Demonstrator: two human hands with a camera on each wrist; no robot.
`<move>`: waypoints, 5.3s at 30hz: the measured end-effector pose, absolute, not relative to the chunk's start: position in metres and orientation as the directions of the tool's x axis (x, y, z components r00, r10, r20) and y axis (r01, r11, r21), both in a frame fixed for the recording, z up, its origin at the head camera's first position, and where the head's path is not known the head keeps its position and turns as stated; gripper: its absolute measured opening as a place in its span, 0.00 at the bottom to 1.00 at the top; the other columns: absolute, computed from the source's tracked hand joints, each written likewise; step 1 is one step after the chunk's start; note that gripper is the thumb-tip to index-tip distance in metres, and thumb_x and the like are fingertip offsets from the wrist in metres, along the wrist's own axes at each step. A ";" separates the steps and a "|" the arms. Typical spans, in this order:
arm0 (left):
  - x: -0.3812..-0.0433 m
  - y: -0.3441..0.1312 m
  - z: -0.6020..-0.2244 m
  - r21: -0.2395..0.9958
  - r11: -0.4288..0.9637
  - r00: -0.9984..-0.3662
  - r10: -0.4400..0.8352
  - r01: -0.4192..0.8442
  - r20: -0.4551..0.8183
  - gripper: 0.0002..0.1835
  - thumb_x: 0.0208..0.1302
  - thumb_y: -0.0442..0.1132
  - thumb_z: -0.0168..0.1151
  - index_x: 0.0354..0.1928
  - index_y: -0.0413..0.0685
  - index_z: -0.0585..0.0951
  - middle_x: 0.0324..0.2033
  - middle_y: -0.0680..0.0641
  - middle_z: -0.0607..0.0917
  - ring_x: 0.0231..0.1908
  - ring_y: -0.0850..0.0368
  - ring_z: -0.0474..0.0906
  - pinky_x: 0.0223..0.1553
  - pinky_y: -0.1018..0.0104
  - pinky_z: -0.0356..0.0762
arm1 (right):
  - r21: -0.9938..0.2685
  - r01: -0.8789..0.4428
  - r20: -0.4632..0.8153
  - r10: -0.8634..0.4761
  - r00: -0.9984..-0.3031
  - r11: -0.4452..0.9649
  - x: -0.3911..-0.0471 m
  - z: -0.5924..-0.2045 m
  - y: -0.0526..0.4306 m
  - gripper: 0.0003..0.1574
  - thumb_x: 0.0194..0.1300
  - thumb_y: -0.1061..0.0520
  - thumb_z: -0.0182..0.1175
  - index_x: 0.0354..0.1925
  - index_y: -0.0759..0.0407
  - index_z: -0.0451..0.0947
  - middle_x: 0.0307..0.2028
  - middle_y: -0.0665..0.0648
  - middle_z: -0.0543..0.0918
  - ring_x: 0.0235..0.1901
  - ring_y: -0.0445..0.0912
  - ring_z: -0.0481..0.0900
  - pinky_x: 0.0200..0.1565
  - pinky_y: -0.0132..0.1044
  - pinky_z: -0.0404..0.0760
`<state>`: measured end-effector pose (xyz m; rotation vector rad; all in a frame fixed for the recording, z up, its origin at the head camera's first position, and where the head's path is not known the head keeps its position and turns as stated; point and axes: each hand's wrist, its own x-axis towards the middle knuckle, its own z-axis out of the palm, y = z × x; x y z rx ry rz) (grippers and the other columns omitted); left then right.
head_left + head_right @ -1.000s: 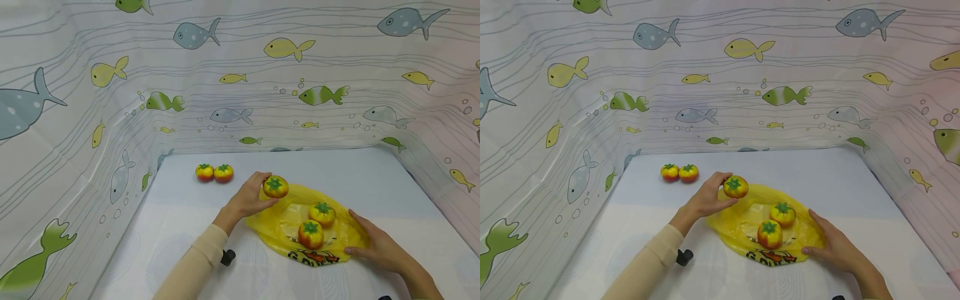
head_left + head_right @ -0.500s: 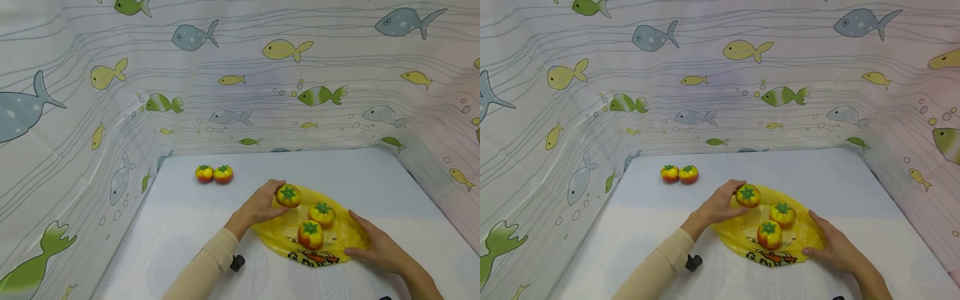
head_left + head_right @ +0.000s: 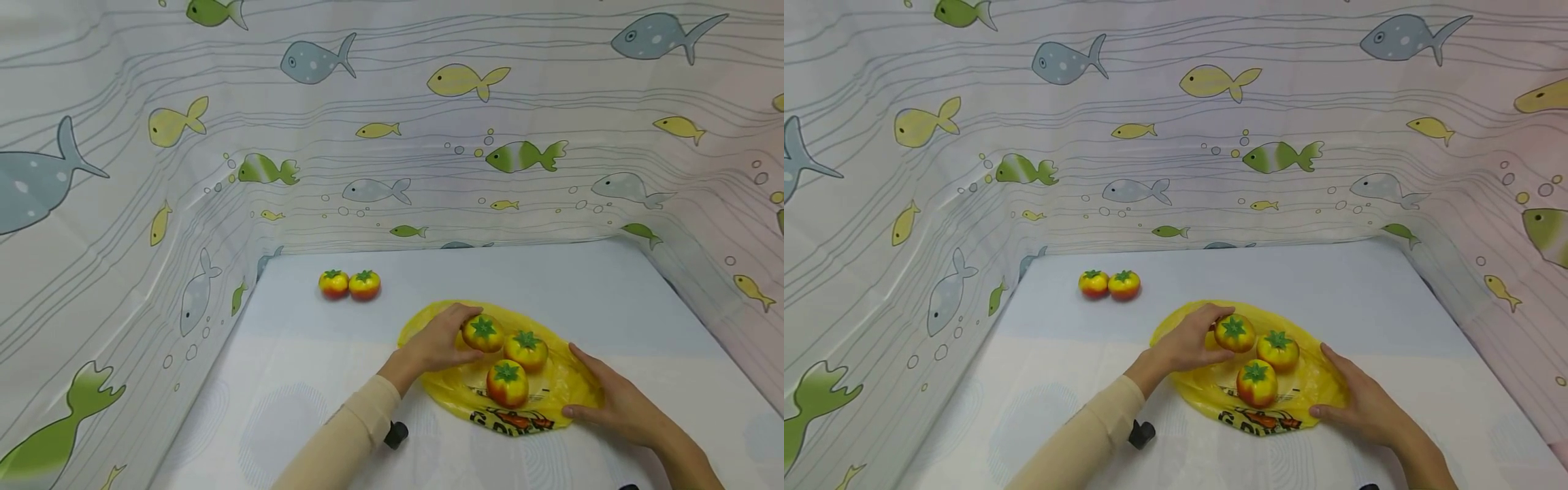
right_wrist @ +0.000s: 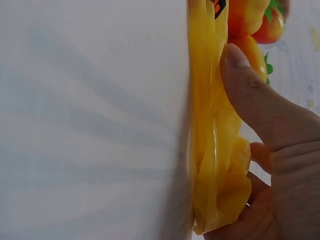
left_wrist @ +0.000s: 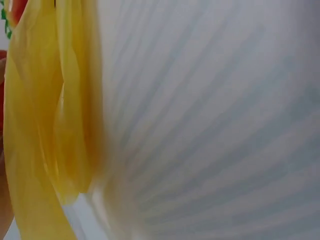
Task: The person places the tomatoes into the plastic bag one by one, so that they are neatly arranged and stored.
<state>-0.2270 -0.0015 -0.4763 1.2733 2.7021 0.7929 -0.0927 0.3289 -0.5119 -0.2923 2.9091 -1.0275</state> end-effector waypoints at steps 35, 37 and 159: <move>-0.226 0.002 -0.499 0.469 0.550 -0.655 0.751 0.692 0.086 0.42 0.64 0.52 0.73 0.74 0.48 0.64 0.67 0.49 0.74 0.65 0.57 0.72 0.70 0.66 0.69 | -0.601 -0.154 0.022 -0.177 -0.984 0.784 -0.093 -0.516 0.330 0.72 0.52 0.33 0.77 0.81 0.57 0.51 0.73 0.76 0.62 0.68 0.77 0.62 0.62 0.76 0.64; -0.226 0.001 -0.498 0.461 0.545 -0.649 0.755 0.701 0.095 0.42 0.64 0.53 0.72 0.75 0.48 0.64 0.67 0.49 0.73 0.66 0.57 0.72 0.70 0.66 0.68 | -0.599 -0.155 0.022 -0.178 -0.984 0.785 -0.093 -0.517 0.330 0.72 0.52 0.34 0.77 0.81 0.57 0.51 0.73 0.76 0.62 0.68 0.77 0.62 0.62 0.76 0.64; -0.329 -0.203 -0.525 0.745 0.667 -0.976 -0.143 0.028 0.164 0.51 0.68 0.43 0.70 0.81 0.49 0.46 0.73 0.35 0.58 0.74 0.40 0.58 0.79 0.47 0.51 | -0.568 -0.177 0.049 -0.182 -0.982 0.804 -0.089 -0.527 0.333 0.68 0.55 0.36 0.76 0.81 0.57 0.53 0.72 0.76 0.64 0.66 0.77 0.65 0.58 0.76 0.67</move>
